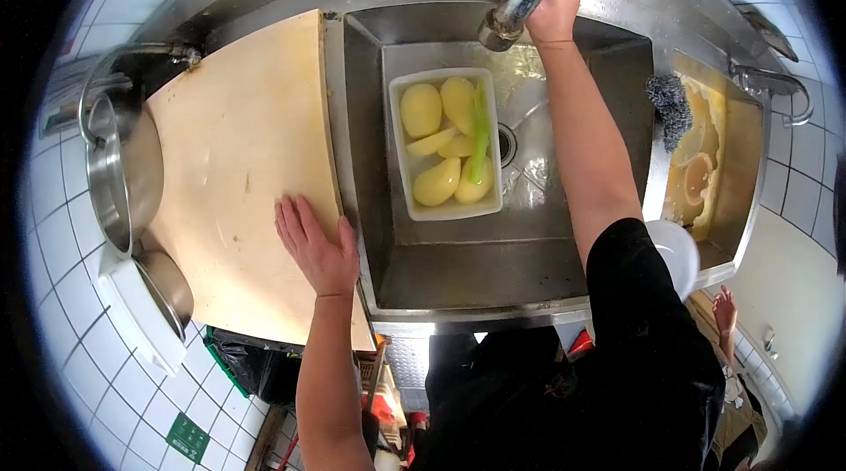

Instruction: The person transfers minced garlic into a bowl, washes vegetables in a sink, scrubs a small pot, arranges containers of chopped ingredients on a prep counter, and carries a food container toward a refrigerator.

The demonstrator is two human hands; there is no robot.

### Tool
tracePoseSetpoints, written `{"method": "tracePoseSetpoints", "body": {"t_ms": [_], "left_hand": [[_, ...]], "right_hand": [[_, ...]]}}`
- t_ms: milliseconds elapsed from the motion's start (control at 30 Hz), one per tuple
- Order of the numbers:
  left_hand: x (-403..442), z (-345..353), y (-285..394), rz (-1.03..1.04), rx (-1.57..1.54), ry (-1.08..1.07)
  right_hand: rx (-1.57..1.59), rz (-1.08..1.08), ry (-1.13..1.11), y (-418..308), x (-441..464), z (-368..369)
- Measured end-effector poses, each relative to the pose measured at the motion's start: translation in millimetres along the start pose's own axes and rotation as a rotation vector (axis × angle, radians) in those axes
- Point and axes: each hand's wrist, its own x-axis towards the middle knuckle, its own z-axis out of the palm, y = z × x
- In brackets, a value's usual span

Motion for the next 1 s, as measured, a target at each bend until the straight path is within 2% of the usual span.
{"method": "tracePoseSetpoints", "body": {"t_ms": [33,167,300,400,500,633,667,767,800,833,867,900,1000], "left_hand": [[0,1,0,0.003,-0.006,0.002],[-1,3,1,0.005,-0.004,-0.009],[-1,3,0,0.006,-0.01,-0.004],[1,3,1,0.006,-0.024,0.006],[0,4,-1,0.007,-0.027,0.017],[-2,5,-2,0.0,-0.026,0.025],[-2,4,-2,-0.002,-0.028,0.023],[-3,1,-3,0.013,-0.041,0.034],[-4,2,-5,0.032,-0.046,0.049],[-5,3,-7,0.051,-0.052,0.062],[-6,3,-8,0.049,-0.052,0.053],[-7,1,-8,0.046,-0.073,0.045],[-9,-14,4,0.007,-0.186,0.07]], "right_hand": [[-0.033,-0.062,0.006,3,1,1],[0.085,0.024,0.076,-6,1,8],[0.078,-0.039,0.115,-4,2,10],[0.007,0.047,0.104,-3,2,8],[-0.132,0.013,0.053,-1,2,1],[-0.022,0.047,0.037,20,-1,-5],[-0.041,0.03,-0.08,-9,-1,-10],[0.16,-0.04,0.01,-16,-10,-21],[0.072,-0.107,0.004,-14,-17,-34],[0.078,-0.059,0.114,-24,-32,-39],[-0.077,-0.099,0.184,-27,-46,-46],[-0.191,-0.013,0.194,-41,-60,-51],[-0.403,0.135,-0.07,-53,-107,-56]]}}
